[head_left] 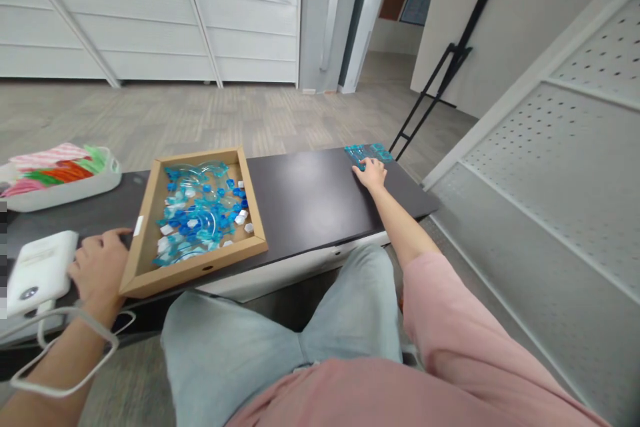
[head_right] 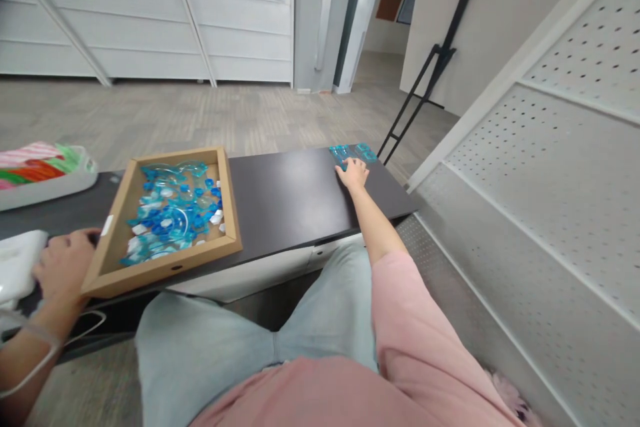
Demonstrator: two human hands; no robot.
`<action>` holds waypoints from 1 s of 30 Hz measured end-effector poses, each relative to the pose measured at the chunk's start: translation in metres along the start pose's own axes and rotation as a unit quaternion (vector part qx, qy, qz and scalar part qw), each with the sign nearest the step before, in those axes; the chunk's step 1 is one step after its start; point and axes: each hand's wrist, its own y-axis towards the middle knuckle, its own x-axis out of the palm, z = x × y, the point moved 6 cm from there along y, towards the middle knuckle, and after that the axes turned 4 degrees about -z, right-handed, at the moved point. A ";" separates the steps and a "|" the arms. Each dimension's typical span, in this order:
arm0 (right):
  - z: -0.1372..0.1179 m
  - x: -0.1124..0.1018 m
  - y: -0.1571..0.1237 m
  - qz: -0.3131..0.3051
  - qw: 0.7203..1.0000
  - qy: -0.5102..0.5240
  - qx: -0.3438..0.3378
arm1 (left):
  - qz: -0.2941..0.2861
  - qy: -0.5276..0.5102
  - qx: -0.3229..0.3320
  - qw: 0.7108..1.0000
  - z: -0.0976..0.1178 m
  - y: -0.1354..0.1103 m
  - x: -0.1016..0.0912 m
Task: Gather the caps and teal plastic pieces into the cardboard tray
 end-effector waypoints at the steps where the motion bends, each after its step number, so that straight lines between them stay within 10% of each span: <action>1: -0.003 0.002 -0.003 0.008 1.000 0.000 -0.007 | -0.010 0.011 -0.008 1.000 0.002 0.000 -0.003; 13: -0.070 0.047 -0.093 -0.009 0.964 0.148 -0.222 | -0.048 -0.077 0.001 0.996 0.013 -0.002 -0.019; 21: -0.113 0.057 -0.117 -0.111 0.898 0.392 -0.165 | -0.054 -0.139 0.006 0.989 0.010 -0.002 -0.017; 30: -0.131 0.028 -0.113 -0.040 0.877 0.440 -0.186 | -0.054 -0.163 0.016 0.985 0.009 -0.005 -0.014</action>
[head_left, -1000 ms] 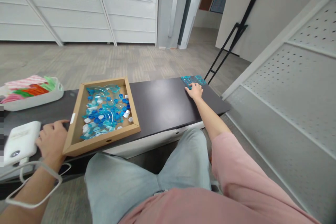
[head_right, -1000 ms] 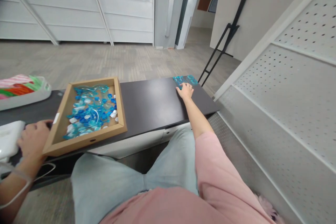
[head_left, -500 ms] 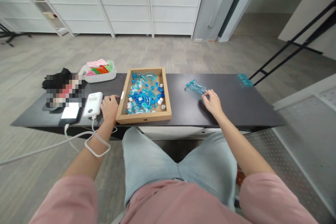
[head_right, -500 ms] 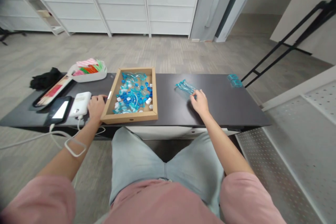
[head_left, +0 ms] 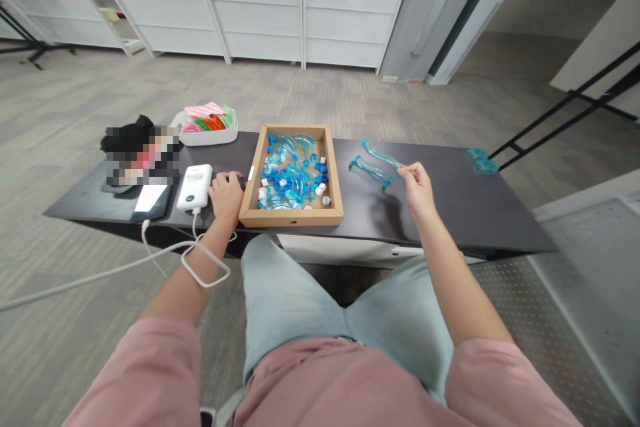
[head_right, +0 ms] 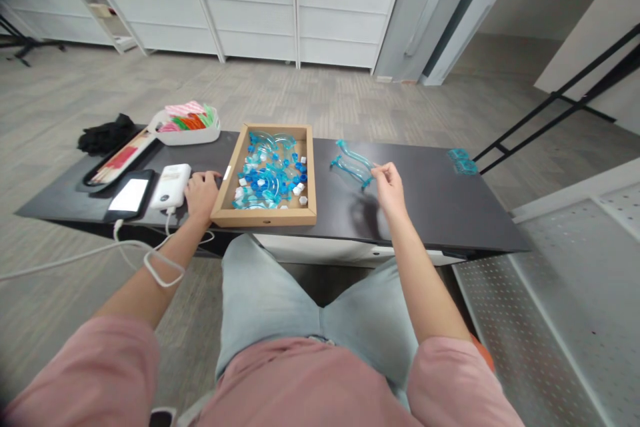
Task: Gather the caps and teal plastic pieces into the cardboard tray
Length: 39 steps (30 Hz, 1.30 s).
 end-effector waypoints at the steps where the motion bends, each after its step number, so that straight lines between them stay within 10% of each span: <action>1: -0.010 0.006 0.003 -0.004 1.000 0.002 -0.020 | -0.001 0.000 0.001 1.000 -0.001 0.000 0.001; 9: -0.095 0.127 0.038 -0.080 0.974 -0.141 -0.155 | 0.007 0.005 0.011 1.000 0.000 0.001 0.002; 14: -0.102 0.185 0.050 -0.165 0.956 -0.193 -0.149 | 0.017 0.008 0.011 1.000 0.002 0.000 -0.001; 28: 0.010 0.031 0.019 -0.158 0.896 -0.414 -0.004 | 0.024 0.017 0.025 0.999 0.002 0.003 0.005; 34: 0.017 0.013 0.010 -0.103 0.945 -0.306 -0.045 | 0.014 0.002 0.022 1.000 0.003 0.002 0.002; 39: -0.045 0.058 -0.001 -0.127 0.961 -0.209 -0.133 | 0.016 -0.009 0.020 1.000 0.004 0.001 0.002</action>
